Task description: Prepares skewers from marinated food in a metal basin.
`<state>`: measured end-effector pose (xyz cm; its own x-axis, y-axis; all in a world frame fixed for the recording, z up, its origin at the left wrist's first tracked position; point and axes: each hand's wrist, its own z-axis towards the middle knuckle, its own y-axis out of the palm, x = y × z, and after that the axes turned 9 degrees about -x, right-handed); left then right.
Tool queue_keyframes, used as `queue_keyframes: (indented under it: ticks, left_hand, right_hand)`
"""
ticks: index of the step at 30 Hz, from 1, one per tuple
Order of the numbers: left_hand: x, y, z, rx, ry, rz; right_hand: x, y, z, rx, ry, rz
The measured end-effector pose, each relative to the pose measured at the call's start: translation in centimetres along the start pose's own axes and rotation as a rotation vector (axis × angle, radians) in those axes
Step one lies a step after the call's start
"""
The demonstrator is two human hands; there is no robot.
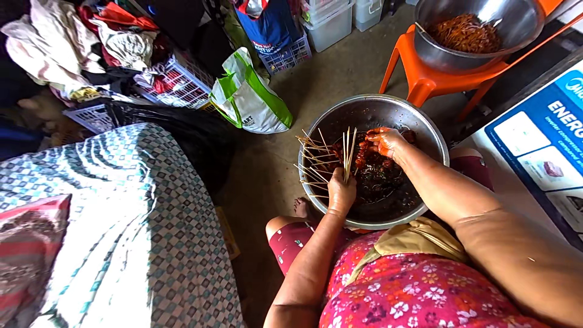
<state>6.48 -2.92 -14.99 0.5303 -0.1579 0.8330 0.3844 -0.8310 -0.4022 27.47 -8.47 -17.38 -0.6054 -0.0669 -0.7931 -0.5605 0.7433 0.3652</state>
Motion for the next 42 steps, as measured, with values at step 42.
queue_keyframes:
  ticks: [42]
  left_hand:
    - [0.0, 0.3, -0.1, 0.085, 0.096, -0.017]
  right_hand:
    - [1.1, 3.0, -2.6, -0.205, 0.126, 0.076]
